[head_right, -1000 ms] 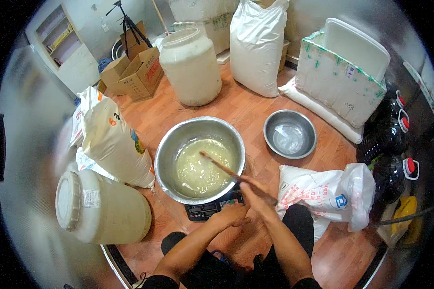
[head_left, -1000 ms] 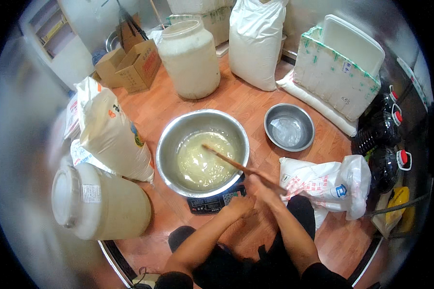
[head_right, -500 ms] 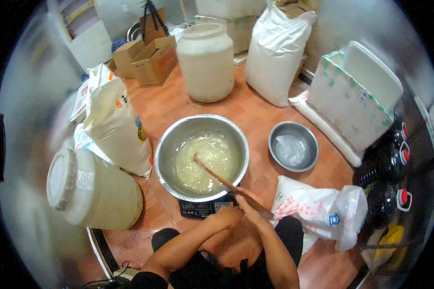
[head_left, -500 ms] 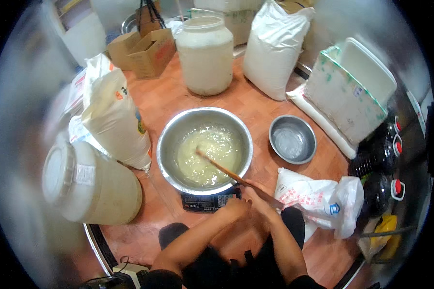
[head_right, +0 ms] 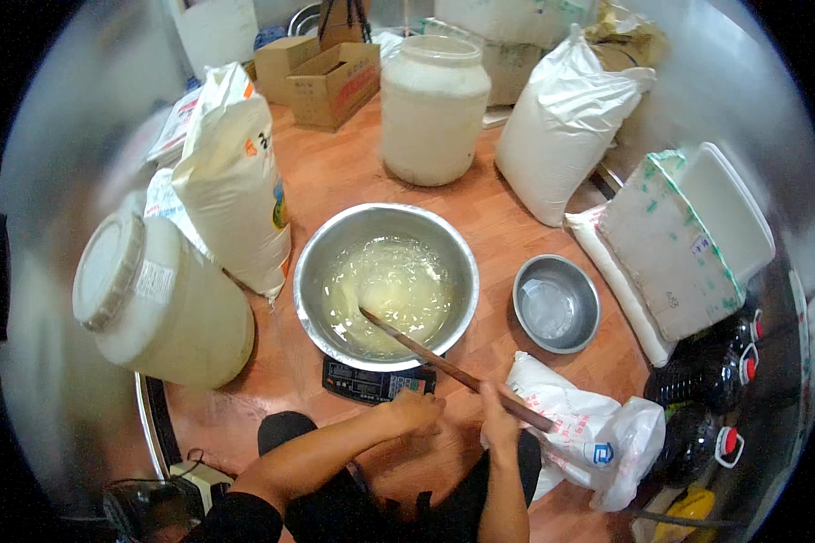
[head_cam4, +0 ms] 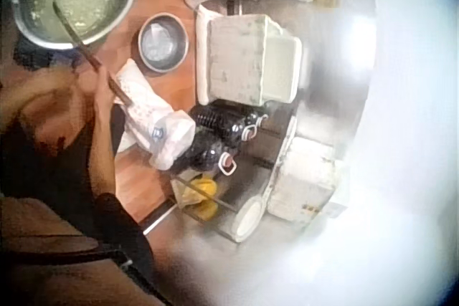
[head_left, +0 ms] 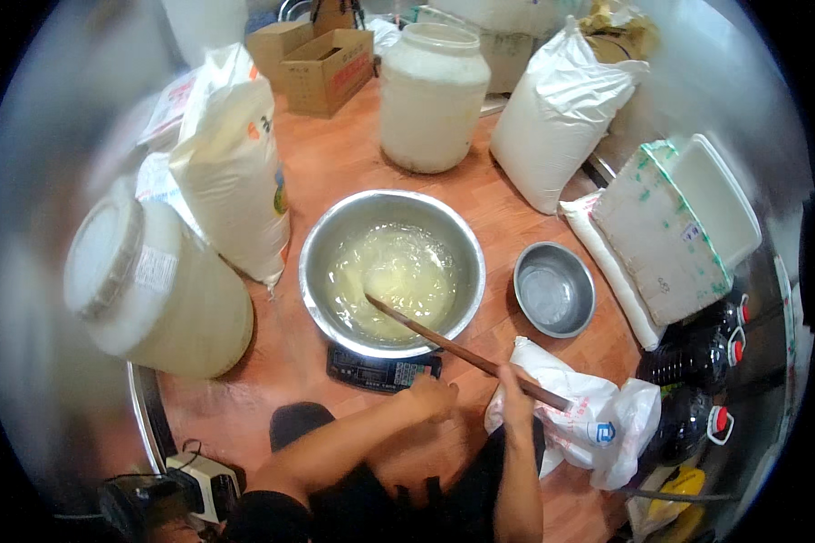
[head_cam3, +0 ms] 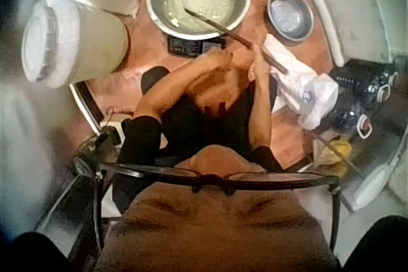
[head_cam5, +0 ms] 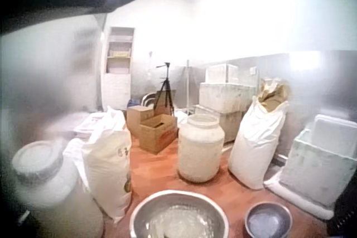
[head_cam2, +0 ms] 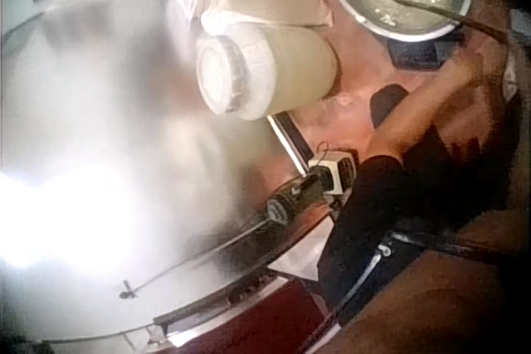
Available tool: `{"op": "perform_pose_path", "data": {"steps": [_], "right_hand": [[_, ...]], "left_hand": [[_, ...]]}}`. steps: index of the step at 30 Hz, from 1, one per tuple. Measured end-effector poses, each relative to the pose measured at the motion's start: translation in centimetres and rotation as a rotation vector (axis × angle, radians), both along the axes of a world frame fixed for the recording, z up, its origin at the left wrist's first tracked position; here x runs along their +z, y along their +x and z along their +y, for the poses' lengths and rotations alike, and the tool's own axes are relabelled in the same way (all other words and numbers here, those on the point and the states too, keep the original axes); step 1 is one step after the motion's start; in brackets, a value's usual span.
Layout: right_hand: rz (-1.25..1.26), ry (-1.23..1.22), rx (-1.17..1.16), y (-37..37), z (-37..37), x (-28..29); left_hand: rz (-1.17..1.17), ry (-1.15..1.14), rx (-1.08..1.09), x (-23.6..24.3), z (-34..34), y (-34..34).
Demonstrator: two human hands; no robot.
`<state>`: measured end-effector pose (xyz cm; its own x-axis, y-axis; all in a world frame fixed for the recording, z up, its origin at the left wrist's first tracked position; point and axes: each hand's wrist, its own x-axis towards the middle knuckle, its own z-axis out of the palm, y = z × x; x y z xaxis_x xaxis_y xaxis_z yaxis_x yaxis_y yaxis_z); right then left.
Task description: The person pours a clear liquid from a small metal bowl into a larger metal bowl containing a yellowish mixture on a digital scale. They then use a wooden stick to stir the mixture continuously for an extended period.
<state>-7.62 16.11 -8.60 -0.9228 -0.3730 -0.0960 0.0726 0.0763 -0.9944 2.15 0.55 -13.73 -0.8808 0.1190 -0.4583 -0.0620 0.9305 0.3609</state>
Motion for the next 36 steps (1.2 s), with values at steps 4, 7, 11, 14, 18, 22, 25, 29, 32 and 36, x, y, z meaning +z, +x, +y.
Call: {"op": "perform_pose_path", "data": {"steps": [4,7,11,14,18,22,25,29,32,36], "right_hand": [[0.099,0.080,-0.144,-1.5,0.2,2.6],[-0.085,0.154,-0.018,0.3,-4.6,1.9],[0.031,0.011,0.138,0.8,-3.3,-1.3],[-0.093,0.118,-0.112,0.2,0.1,1.9],[0.106,0.070,-0.124,-0.9,-1.1,3.0],[0.073,0.046,0.096,0.4,-5.0,-0.4],[0.005,0.060,0.186,0.0,-2.9,-1.8],[0.113,0.074,-0.085,-1.5,1.5,1.9],[0.106,0.047,-0.089,-1.1,-1.1,2.9],[0.032,0.063,0.077,1.8,-6.1,2.8]], "left_hand": [[-0.065,-0.007,-0.026,0.1,-0.5,-0.3],[-0.066,-0.013,-0.075,0.2,-0.2,-1.4],[0.033,0.072,0.046,-1.2,0.7,-1.7],[0.022,0.021,0.082,-2.8,0.1,0.0],[-0.041,-0.029,-0.045,-1.1,-0.6,-0.4],[-0.071,0.038,-0.106,-0.3,0.0,-2.3],[-0.046,0.026,-0.052,-1.5,0.3,-1.8],[-0.025,0.008,0.061,-0.7,0.1,-0.5],[0.005,0.010,0.016,0.0,0.0,-0.6],[-0.012,0.034,-0.015,-1.1,0.3,-1.7]]}}
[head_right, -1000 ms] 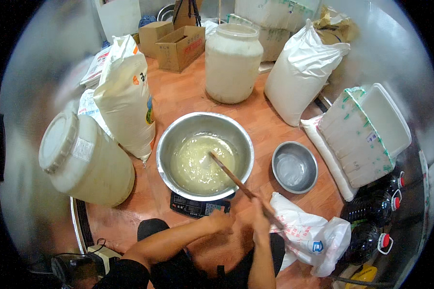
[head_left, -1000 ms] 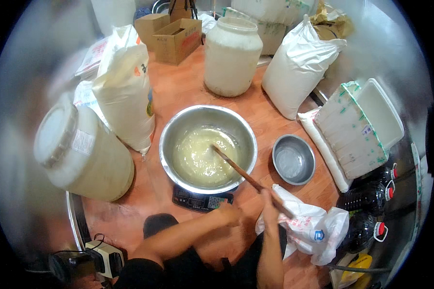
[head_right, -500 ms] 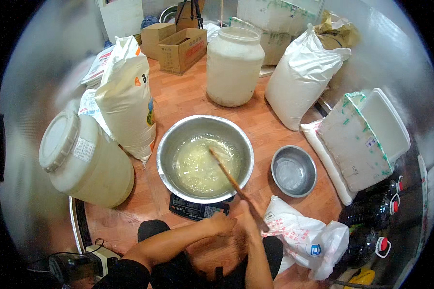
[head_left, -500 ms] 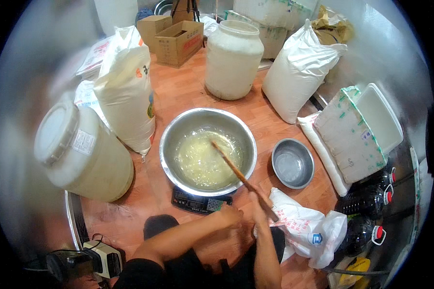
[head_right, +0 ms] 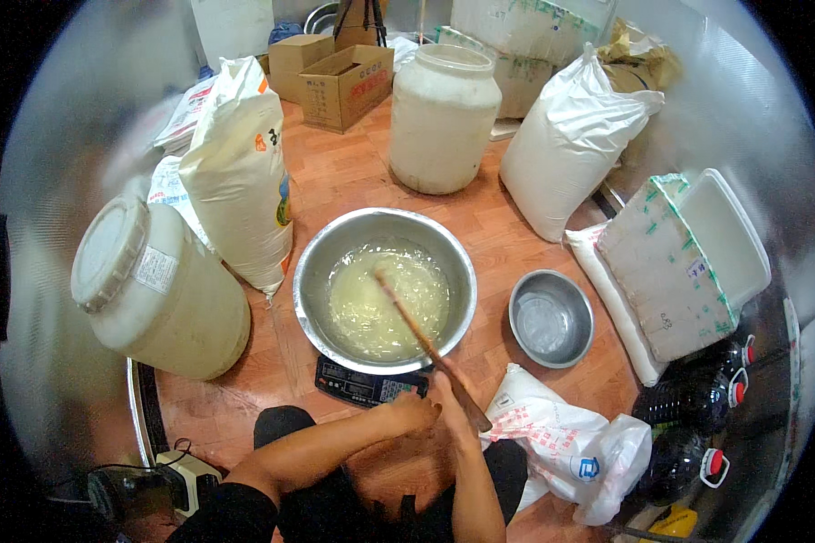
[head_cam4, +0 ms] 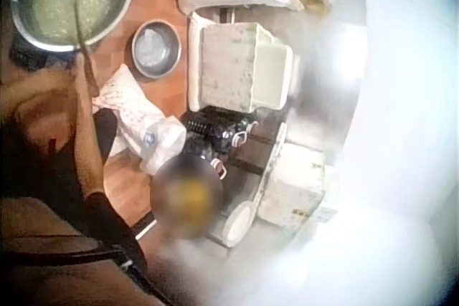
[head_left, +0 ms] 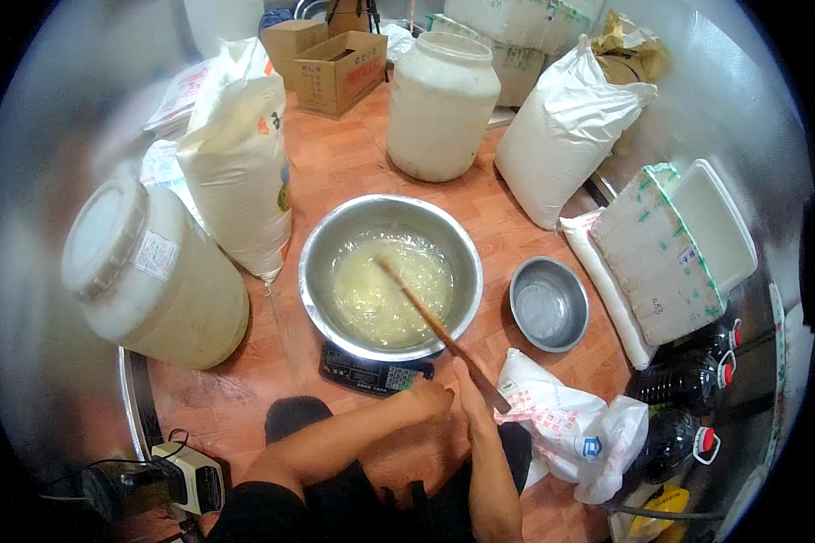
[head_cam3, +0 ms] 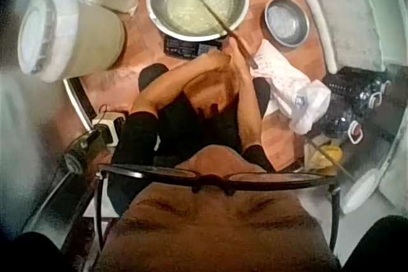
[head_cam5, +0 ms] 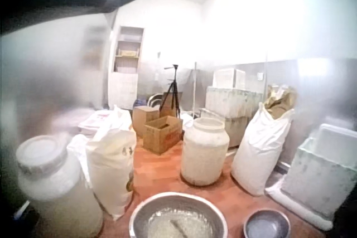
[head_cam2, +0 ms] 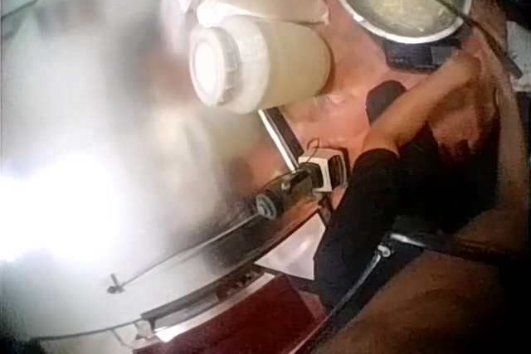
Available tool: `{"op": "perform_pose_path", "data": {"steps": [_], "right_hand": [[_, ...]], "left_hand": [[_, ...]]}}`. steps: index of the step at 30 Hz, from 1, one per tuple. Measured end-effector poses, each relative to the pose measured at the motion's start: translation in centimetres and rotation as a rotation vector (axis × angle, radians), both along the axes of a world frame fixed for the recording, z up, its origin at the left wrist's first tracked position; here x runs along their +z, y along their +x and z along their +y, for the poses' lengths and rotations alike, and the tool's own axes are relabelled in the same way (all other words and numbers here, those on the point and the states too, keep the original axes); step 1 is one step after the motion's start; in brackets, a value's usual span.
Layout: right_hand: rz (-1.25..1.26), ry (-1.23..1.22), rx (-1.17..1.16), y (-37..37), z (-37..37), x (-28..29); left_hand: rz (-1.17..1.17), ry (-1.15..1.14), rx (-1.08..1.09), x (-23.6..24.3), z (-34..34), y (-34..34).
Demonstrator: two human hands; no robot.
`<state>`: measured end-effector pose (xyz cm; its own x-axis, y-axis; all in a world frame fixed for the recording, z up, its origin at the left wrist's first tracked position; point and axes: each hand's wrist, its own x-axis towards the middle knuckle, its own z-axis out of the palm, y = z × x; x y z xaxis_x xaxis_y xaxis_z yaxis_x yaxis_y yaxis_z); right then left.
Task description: The person pours a clear liquid from a small metal bowl into a larger metal bowl containing a yellowish mixture on a digital scale. They then use a wooden stick to stir the mixture continuously for an extended period.
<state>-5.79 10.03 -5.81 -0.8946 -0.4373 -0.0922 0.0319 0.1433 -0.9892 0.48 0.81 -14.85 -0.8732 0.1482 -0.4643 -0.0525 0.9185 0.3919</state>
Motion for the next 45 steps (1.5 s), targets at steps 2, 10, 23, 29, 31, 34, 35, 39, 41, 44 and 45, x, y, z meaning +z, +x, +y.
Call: {"op": "perform_pose_path", "data": {"steps": [2,10,23,29,31,34,35,39,41,44,45], "right_hand": [[-0.050,-0.051,0.062,-0.8,1.9,-1.6],[0.102,0.058,-0.199,-2.7,4.7,0.6],[0.104,0.098,-0.226,-2.6,7.0,-0.4],[0.017,0.031,0.097,-1.7,5.1,-3.6],[0.060,0.094,-0.062,-2.1,8.4,-1.8],[0.056,-0.023,-0.212,-2.7,9.2,0.9],[0.093,0.026,-0.202,-2.9,8.1,0.9],[0.164,-0.062,0.064,-1.5,2.6,-3.6],[0.032,-0.050,0.118,-1.4,2.7,-4.2],[0.026,0.053,0.019,-2.4,7.6,-2.5],[0.043,0.065,-0.072,-2.7,8.8,-1.7]], "left_hand": [[-0.005,-0.008,0.012,-0.2,-0.4,-0.1],[0.058,-0.062,-0.003,0.9,-0.3,1.0],[0.096,-0.070,-0.003,-0.3,0.4,0.7],[0.066,-0.027,-0.079,-1.1,0.6,0.2],[0.061,-0.008,-0.046,0.4,0.1,0.6],[0.084,-0.099,-0.107,1.2,-0.5,1.1],[0.082,-0.109,-0.119,1.1,-0.3,0.9],[0.103,-0.065,-0.103,-0.4,0.1,-0.4],[0.115,-0.045,-0.092,-0.2,0.1,0.1],[0.058,-0.031,-0.038,2.0,0.1,0.8],[0.030,-0.025,-0.019,2.4,-0.2,1.1]]}}
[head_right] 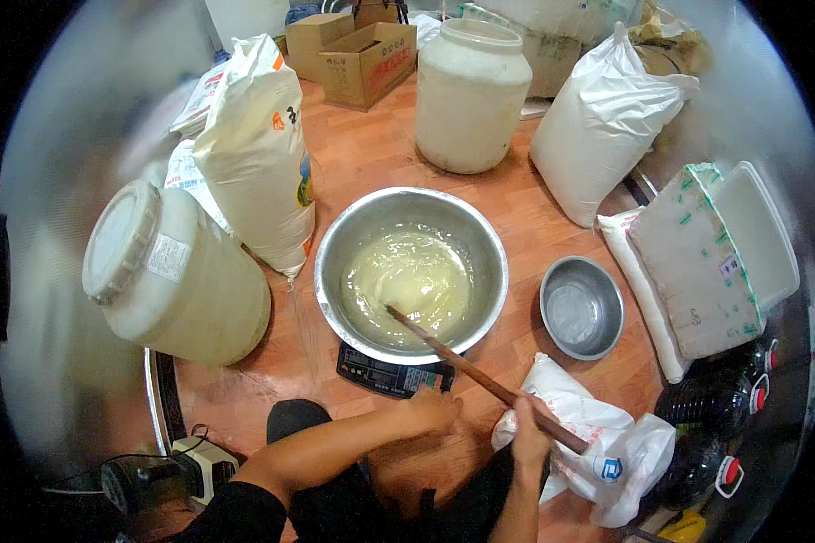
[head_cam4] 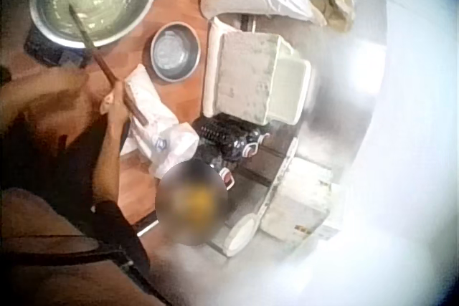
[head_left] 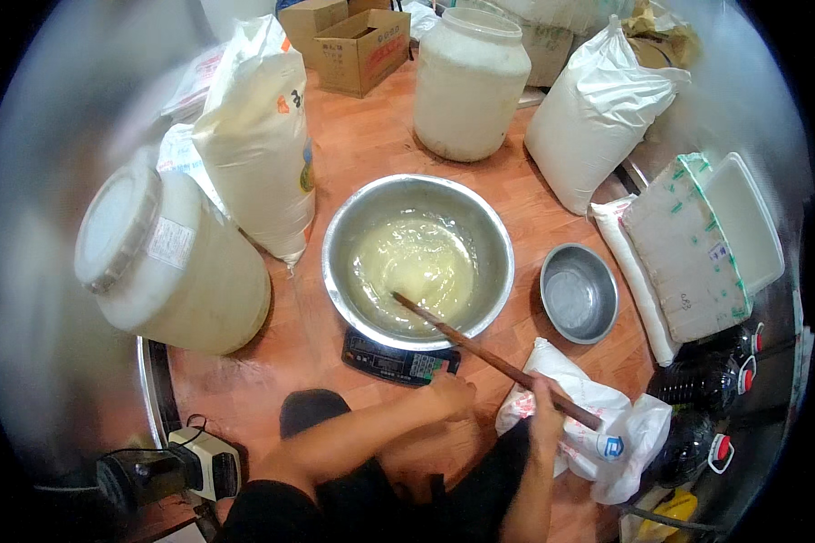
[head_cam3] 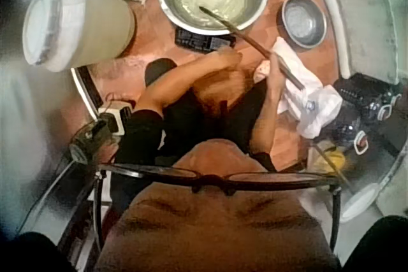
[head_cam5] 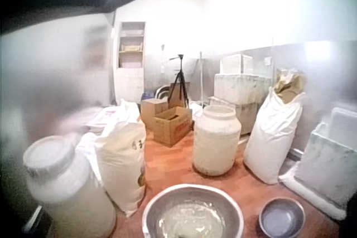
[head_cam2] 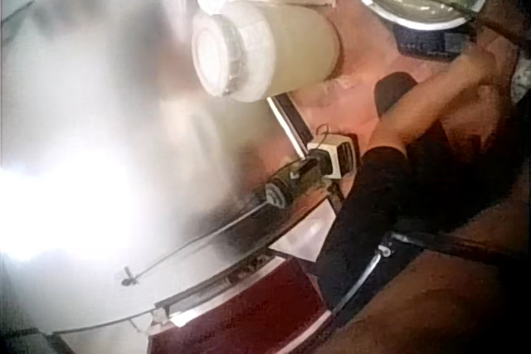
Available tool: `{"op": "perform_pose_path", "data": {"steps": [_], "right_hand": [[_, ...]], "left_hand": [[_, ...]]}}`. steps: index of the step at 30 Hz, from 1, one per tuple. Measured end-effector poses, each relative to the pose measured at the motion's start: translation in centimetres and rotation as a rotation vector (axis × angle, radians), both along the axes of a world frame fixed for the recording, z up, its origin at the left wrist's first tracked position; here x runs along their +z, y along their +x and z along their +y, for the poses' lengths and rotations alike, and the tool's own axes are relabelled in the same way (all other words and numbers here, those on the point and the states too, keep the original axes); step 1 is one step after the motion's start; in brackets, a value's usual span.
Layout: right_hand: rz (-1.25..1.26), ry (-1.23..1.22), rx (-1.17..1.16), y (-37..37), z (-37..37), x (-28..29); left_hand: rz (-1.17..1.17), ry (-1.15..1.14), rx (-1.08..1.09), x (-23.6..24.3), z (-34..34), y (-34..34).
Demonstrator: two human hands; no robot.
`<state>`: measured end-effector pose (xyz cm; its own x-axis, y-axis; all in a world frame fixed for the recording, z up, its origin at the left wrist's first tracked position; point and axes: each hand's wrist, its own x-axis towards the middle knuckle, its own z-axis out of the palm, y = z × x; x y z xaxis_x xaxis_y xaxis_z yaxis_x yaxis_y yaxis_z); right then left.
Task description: The person pours a clear liquid from a small metal bowl into a larger metal bowl containing a yellowish mixture on a digital scale. They then use a wooden stick to stir the mixture continuously for an extended period.
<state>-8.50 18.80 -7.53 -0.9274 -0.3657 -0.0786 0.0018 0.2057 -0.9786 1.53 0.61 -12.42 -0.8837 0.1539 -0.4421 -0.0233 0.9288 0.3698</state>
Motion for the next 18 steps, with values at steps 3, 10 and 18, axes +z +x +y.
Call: {"op": "perform_pose_path", "data": {"steps": [3,10,18], "right_hand": [[0.061,-0.036,-0.083,-0.7,-0.1,1.1],[-0.048,-0.136,0.155,1.0,-6.9,-2.4],[0.002,0.075,-0.155,0.1,-2.0,0.6]], "left_hand": [[-0.019,0.013,-0.032,-0.1,-0.3,0.1],[0.029,0.043,0.002,-3.1,0.7,-1.3],[0.060,-0.012,-0.071,-3.2,0.5,-0.4]]}}
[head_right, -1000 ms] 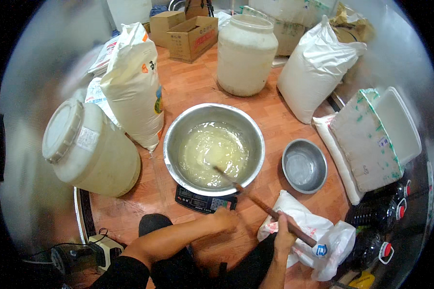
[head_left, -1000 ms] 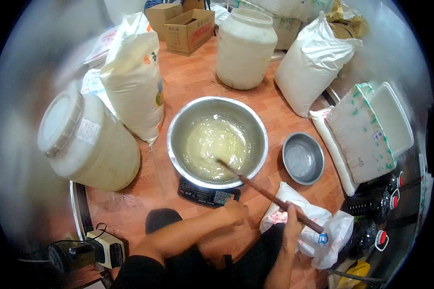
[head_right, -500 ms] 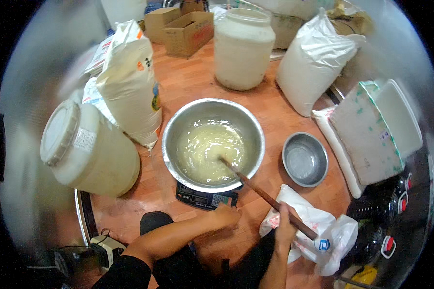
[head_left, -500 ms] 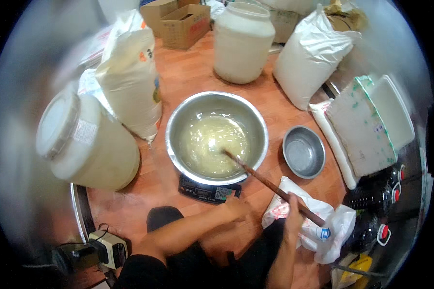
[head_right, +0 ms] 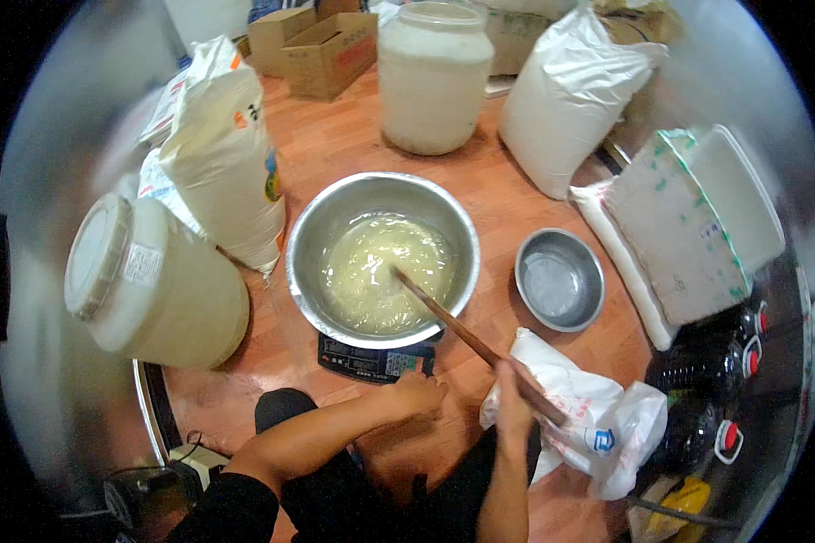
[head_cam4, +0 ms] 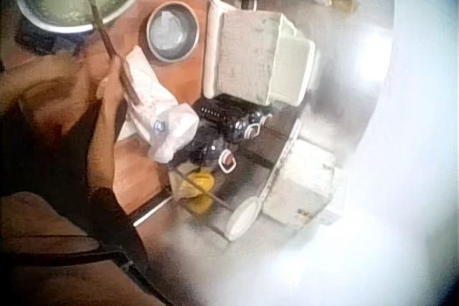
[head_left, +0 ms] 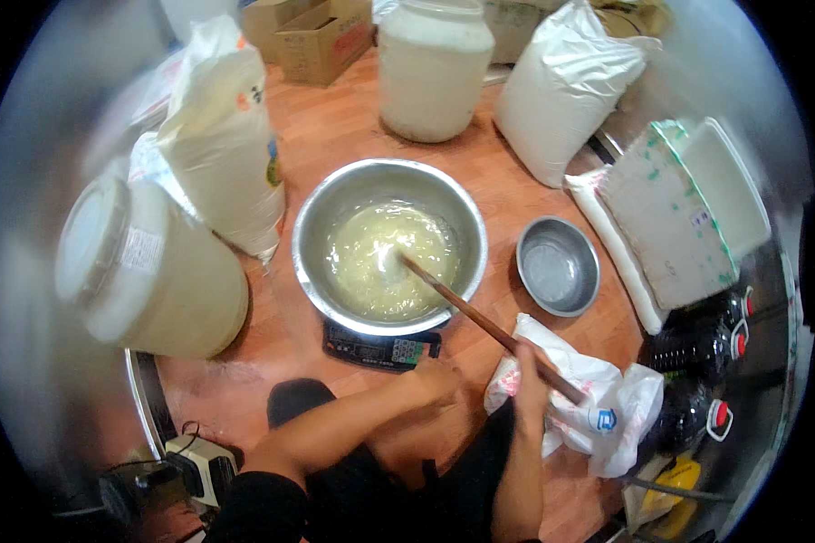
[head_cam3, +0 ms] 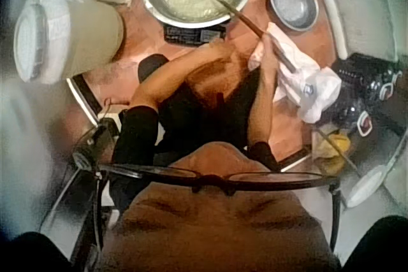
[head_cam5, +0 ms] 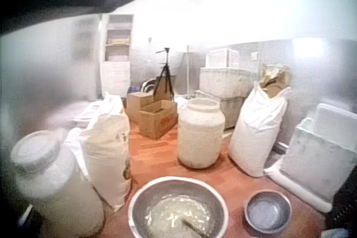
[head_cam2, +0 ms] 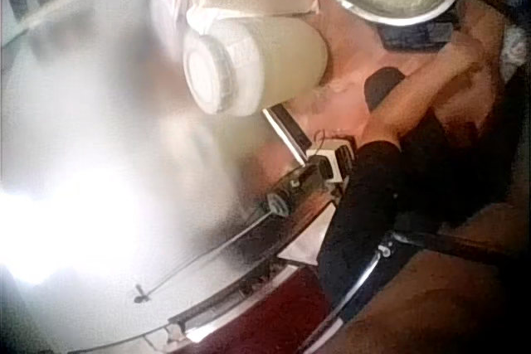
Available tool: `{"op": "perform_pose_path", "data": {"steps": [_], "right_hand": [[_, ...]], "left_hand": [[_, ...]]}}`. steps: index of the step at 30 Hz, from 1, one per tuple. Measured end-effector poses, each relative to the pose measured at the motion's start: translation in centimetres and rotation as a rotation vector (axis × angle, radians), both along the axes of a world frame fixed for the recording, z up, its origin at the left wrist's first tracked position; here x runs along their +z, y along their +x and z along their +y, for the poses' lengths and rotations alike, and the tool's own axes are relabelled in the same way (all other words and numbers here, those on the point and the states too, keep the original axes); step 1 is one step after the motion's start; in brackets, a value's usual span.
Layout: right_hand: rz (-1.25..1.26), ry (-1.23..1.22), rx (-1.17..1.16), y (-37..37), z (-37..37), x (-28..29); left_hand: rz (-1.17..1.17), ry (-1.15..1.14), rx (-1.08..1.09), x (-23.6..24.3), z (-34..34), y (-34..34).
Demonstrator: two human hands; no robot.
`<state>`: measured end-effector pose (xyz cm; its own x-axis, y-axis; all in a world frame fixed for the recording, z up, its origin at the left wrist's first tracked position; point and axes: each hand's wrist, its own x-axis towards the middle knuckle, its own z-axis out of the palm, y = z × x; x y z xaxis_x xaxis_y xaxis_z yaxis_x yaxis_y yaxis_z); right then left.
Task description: The person pours a clear liquid from a small metal bowl into a larger metal bowl containing a yellowish mixture on a digital scale. They then use a wooden stick to stir the mixture continuously for an extended period.
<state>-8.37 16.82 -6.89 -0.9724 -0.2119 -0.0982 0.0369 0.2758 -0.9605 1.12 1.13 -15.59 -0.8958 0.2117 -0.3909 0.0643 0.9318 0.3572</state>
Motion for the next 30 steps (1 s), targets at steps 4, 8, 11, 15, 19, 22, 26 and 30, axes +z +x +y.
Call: {"op": "perform_pose_path", "data": {"steps": [4,8,11,15,19,22,26,30], "right_hand": [[-0.028,-0.202,0.294,1.2,-3.9,-3.2],[-0.119,-0.019,0.235,1.7,-0.3,1.5],[0.022,-0.196,0.073,0.2,1.7,1.5],[0.125,-0.151,0.220,0.3,-3.1,-2.0],[0.023,-0.112,0.338,1.1,-3.1,-2.3],[-0.053,-0.133,0.125,0.9,1.1,1.3],[0.126,-0.080,0.177,-1.3,-1.7,-1.2],[-0.034,-0.164,0.302,0.3,-3.3,-2.2]], "left_hand": [[0.033,0.031,-0.046,1.1,0.1,-0.2],[0.002,-0.058,0.042,2.3,-0.2,0.9],[-0.028,-0.044,0.083,1.1,-0.1,0.8],[-0.056,0.035,0.084,1.9,0.2,-0.3],[-0.074,0.041,0.109,1.8,-0.7,0.4],[-0.100,0.013,0.123,2.8,-0.4,0.7],[-0.006,0.074,0.075,2.7,0.0,-0.1],[-0.075,0.074,0.128,1.8,-0.7,0.0]]}}
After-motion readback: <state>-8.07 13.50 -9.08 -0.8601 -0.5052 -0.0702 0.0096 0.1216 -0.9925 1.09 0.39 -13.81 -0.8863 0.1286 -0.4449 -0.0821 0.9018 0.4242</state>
